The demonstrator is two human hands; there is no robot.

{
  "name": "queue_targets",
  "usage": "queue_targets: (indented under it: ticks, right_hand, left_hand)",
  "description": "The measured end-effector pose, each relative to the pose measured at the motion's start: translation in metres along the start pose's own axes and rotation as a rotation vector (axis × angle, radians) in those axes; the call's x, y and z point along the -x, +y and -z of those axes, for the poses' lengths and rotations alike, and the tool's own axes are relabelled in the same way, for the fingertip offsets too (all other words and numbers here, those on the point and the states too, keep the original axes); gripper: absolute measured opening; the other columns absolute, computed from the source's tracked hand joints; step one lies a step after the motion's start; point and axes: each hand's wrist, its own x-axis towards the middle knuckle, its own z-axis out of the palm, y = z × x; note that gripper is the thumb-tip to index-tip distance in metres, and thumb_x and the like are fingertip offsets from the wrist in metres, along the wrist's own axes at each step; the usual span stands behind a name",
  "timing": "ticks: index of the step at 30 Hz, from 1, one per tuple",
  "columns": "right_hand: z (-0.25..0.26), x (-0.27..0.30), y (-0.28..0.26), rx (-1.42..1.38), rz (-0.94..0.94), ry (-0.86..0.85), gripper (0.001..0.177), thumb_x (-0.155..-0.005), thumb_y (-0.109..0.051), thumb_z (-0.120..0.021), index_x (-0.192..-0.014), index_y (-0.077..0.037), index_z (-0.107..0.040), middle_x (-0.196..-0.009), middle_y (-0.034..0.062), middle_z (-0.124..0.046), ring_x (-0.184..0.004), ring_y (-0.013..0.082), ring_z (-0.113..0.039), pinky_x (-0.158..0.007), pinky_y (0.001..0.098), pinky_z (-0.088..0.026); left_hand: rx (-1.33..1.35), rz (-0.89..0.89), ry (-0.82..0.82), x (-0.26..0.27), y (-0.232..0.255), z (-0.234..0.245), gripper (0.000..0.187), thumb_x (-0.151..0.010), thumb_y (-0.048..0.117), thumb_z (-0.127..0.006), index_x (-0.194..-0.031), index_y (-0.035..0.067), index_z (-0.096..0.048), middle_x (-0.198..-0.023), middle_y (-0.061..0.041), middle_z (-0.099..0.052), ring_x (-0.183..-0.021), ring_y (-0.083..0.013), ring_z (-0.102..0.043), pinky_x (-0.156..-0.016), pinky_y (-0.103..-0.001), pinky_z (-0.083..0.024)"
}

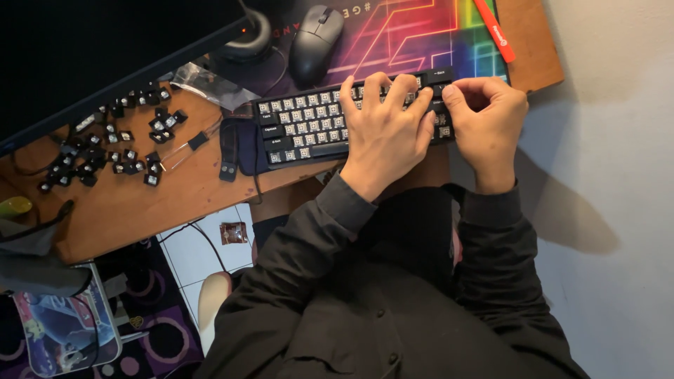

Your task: The person assembles a mechanical keyboard by inserting keycaps into the keyboard base one at a time. They pick up keycaps from a pile on the desk, align them with the switches, and press them into place. The process is repeated for multiple keys across the keyboard.

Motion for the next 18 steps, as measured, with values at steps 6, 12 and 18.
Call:
queue_targets:
  ticks: [6, 12, 18]
  right_hand:
    - [0.006, -0.001, 0.002, 0.013, 0.045, -0.005, 0.008, -0.099, -0.011, -0.077, -0.1, -0.003, -0.079, -0.087, 0.0061, -0.074, -0.073, 0.0122, -0.067, -0.068, 0.0267, -0.056]
    - [0.009, 0.007, 0.006, 0.031, 0.357, -0.006, 0.017, -0.107, 0.003, -0.073, -0.121, 0.01, -0.078, -0.11, 0.0227, -0.073, -0.091, 0.0301, -0.07, -0.081, 0.0378, -0.058]
    - [-0.006, 0.021, -0.013, -0.063, 0.351, 0.013, 0.013, -0.117, 0.012, -0.069, -0.129, 0.015, -0.063, -0.113, 0.0267, -0.067, -0.1, 0.0327, -0.067, -0.085, 0.0383, -0.054]
  left_hand:
    - [-0.14, 0.077, -0.019, -0.013, 0.019, 0.012, 0.018, -0.086, 0.036, -0.07, -0.093, 0.02, -0.076, -0.109, 0.003, -0.065, -0.106, -0.0281, -0.055, -0.106, -0.06, -0.035]
    - [-0.14, 0.214, 0.022, 0.001, 0.027, 0.005, 0.038, -0.077, 0.044, -0.073, -0.11, 0.027, -0.076, -0.121, 0.005, -0.07, -0.116, -0.0258, -0.061, -0.116, -0.066, -0.035]
    - [-0.206, 0.314, 0.083, 0.019, 0.026, 0.013, 0.058, -0.074, 0.054, -0.08, -0.129, 0.037, -0.07, -0.126, 0.019, -0.078, -0.126, -0.0155, -0.073, -0.129, -0.076, -0.041]
